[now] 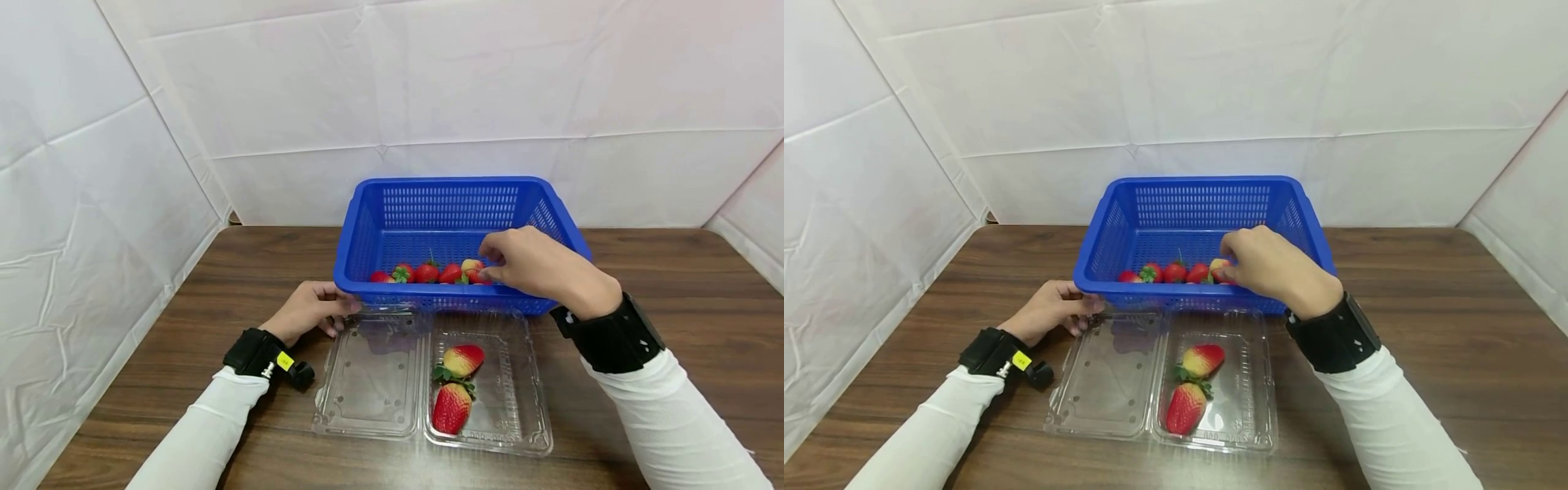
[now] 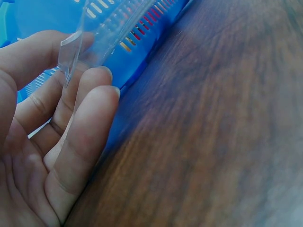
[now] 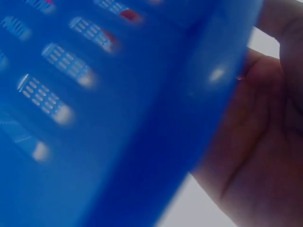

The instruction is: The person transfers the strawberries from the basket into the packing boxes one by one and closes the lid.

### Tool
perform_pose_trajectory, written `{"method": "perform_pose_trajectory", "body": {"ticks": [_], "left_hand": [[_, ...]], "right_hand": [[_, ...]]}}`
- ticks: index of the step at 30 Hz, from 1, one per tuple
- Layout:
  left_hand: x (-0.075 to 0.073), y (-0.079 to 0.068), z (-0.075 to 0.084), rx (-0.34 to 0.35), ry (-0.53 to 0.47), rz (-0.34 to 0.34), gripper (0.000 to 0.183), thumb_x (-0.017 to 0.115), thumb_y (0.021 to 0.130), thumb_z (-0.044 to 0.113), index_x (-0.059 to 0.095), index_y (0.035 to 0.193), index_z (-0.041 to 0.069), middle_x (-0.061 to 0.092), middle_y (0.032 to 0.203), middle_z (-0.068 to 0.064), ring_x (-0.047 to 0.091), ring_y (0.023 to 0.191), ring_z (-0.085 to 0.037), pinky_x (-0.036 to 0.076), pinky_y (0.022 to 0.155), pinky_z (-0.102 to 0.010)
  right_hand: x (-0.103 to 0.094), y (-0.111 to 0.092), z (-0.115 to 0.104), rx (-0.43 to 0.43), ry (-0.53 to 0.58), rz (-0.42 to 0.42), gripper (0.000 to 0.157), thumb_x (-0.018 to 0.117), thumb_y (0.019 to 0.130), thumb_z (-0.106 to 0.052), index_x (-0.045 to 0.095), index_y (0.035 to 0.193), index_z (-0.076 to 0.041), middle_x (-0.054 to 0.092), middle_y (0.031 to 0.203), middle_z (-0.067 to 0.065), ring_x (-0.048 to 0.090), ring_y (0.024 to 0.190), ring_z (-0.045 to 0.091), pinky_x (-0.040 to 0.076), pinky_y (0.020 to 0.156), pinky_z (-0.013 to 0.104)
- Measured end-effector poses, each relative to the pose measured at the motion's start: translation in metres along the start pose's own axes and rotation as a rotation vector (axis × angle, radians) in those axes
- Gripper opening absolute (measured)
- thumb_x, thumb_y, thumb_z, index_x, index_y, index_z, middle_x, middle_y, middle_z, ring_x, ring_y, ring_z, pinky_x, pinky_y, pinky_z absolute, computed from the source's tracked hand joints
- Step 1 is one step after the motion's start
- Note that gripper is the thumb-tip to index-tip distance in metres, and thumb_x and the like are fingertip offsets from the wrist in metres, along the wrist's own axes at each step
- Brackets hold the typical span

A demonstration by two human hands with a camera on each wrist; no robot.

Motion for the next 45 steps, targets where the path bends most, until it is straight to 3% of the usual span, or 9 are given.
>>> {"method": "perform_pose_trajectory", "body": {"ticks": [13,26,34,40,45], "left_hand": [[0.0,0.0,0.0,-0.005,-0.005,-0.003,0.026,0.072,0.087,0.02,0.068,0.104,0.001,0.067,0.079,-0.006,0.061,0.062,-0.018,0.058,0.051,-0.027],[0.0,-0.001,-0.001,-0.011,0.002,-0.008,0.028,0.072,0.087,0.021,0.067,0.105,-0.001,0.067,0.079,-0.006,0.061,0.063,-0.019,0.058,0.052,-0.027],[0.0,0.0,-0.001,0.004,0.008,-0.008,0.025,0.072,0.088,0.02,0.068,0.102,0.0,0.068,0.08,-0.005,0.062,0.063,-0.02,0.057,0.051,-0.027],[0.0,0.0,-0.001,-0.005,0.005,-0.006,0.027,0.072,0.087,0.022,0.068,0.103,0.0,0.068,0.08,-0.006,0.061,0.063,-0.02,0.057,0.051,-0.027],[0.0,0.0,0.0,-0.002,0.013,0.0,0.025,0.072,0.087,0.023,0.07,0.102,0.003,0.068,0.08,-0.006,0.062,0.063,-0.021,0.057,0.051,-0.027]], "right_hand": [[0.008,0.006,0.007,0.002,-0.021,-0.02,0.026,0.071,0.088,-0.017,0.067,0.108,-0.001,0.069,0.097,0.013,0.059,0.079,0.02,0.054,0.077,0.045],[0.018,0.013,0.019,0.025,0.008,-0.056,0.027,0.071,0.088,-0.017,0.068,0.109,0.0,0.068,0.098,0.014,0.059,0.081,0.022,0.054,0.08,0.047],[0.024,0.017,0.025,0.018,0.086,-0.103,0.022,0.068,0.09,-0.015,0.069,0.107,-0.002,0.07,0.097,0.012,0.063,0.088,0.022,0.055,0.084,0.048],[0.034,0.018,0.035,0.07,0.166,-0.196,0.02,0.064,0.093,-0.022,0.07,0.106,-0.009,0.071,0.098,0.006,0.062,0.086,0.018,0.053,0.083,0.047],[0.034,0.017,0.035,0.087,0.183,-0.206,0.022,0.064,0.093,-0.029,0.071,0.104,-0.012,0.071,0.099,0.004,0.062,0.085,0.016,0.053,0.082,0.044]]}}
Point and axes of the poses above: each hand's wrist, its own y-axis towards the middle knuckle, its own x-axis out of the palm, z = x × y, the point moved 8 cm from there along y, towards the middle knuckle
